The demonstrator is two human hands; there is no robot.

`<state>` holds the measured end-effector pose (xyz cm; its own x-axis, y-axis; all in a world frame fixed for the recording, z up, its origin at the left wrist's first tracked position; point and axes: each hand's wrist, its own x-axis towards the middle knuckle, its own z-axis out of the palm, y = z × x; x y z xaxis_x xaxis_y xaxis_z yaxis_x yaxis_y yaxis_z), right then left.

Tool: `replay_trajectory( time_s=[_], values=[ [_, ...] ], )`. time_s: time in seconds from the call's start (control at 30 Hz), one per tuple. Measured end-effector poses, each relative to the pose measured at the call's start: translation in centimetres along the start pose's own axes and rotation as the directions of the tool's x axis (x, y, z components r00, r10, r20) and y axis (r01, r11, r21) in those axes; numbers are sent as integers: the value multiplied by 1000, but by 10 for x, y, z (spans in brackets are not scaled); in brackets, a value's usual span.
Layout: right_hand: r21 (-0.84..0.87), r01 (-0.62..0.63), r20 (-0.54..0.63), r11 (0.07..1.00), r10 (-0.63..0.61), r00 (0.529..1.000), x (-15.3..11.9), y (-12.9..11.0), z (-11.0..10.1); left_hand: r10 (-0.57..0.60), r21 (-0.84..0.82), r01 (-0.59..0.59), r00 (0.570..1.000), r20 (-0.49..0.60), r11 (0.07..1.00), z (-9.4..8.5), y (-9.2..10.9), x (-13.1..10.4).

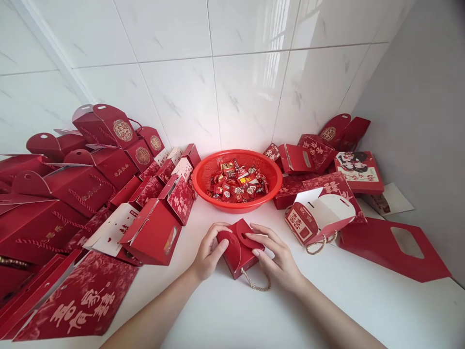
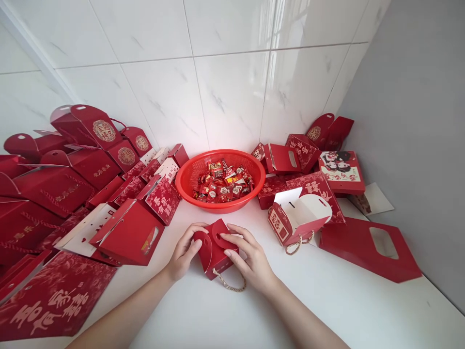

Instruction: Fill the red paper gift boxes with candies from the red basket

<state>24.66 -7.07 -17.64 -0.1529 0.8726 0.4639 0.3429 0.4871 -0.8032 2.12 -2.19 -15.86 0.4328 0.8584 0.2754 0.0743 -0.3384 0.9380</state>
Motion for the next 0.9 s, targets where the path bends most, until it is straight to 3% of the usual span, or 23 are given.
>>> replay_trajectory(
  time_s=[0.17, 0.33, 0.43, 0.5, 0.57, 0.63, 0.7, 0.77, 0.9],
  values=[
    [-11, 15, 157, 1000, -13, 988, 2, -6, -6, -22, -21, 22, 1000, -11, 1000, 1, 1, 2],
    [11, 20, 147, 1000, -22, 989, 2, -6, -6, -57, -75, 59, 998, 29, 995, 1, -3, 3],
    [38, 31, 96, 999, -34, 995, 1, -2, -2, 9, 161, -6, 1000, -20, 987, -2, 5, 3],
    [25, 43, 62, 999, -44, 997, 0, 0, 1, 109, 455, -81, 993, -36, 887, -4, 19, 2],
    [-1, 48, 47, 999, -48, 998, -2, 2, 5, 163, 687, -158, 985, 58, 709, -4, 34, -1],
    [-16, 50, 62, 999, -49, 997, -3, 1, 7, 120, 787, -238, 971, 206, 569, -1, 47, -5],
    [-6, 57, 89, 998, -56, 994, -4, -1, 7, 38, 825, -266, 957, 286, 498, 4, 55, -10],
    [16, 62, 105, 998, -64, 992, -5, -5, 5, -30, 857, -232, 961, 276, 459, 8, 58, -16],
    [60, 48, 127, 997, -56, 990, -6, -9, 1, -93, 915, -97, 985, 144, 392, 11, 61, -24]
  ],
)
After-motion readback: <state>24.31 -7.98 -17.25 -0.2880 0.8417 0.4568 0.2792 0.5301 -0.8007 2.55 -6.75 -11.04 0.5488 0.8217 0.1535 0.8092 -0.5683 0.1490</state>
